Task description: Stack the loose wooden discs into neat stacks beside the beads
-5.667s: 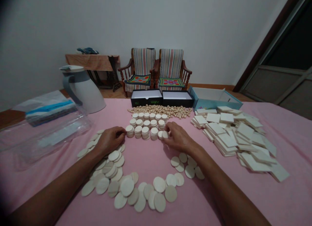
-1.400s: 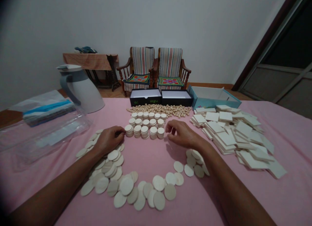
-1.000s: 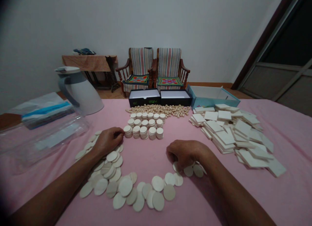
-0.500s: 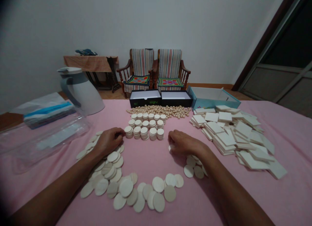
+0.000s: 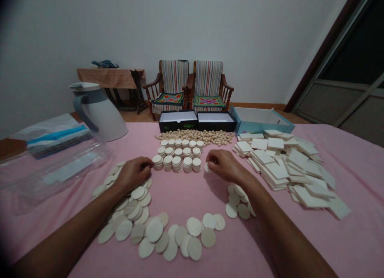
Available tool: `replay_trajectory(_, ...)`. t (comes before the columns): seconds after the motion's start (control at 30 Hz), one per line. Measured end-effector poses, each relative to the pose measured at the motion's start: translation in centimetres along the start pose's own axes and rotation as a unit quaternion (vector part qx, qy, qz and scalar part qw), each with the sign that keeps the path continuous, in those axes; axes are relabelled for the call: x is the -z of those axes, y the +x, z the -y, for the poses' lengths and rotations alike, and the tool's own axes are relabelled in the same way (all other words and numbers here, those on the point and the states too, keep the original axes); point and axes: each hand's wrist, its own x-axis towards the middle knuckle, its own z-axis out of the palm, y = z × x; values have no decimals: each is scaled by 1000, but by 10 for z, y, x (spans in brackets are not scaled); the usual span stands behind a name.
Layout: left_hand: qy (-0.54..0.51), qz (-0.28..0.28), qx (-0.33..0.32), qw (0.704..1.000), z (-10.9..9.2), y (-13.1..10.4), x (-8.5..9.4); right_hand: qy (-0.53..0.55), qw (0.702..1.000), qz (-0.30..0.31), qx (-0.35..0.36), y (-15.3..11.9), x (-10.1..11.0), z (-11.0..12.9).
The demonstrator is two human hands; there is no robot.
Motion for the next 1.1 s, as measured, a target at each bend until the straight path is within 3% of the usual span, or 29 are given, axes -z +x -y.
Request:
replay_trajectory(0.07,-1,-1,-2,1000,0,1,0,26,1000,-13,2,4,-3,-9)
replay_trajectory(0.2,-5,0,-5,1000,1,1,-1,44,996,75,-7,8,-10,-24)
replay_trajectory(0.27,-4,-1,-4,1000,1,1,-1,23,997,65,-19,7,-12,-27)
replay_trajectory(0.67,-6,-3,-3,1000,1,1,-1,-66,993,95,-1,0,-24,-21)
replay_trajectory(0.77,-5,-2,-4,1000,1,1,-1,-50,997,55,6,1,-17,-19)
replay_trajectory(0.87,-5,-4,-10,1000,1,1,-2,9,999,-23,47,2,-12,-12)
replay_trajectory(1.0,-7,-2,-4,1000,1,1,-2,73,982,-121,124,8,-19,-1)
replay_trajectory(1.1,-4,-1,-4,1000,1,1,-1,85,975,-144,146,12,-29,2)
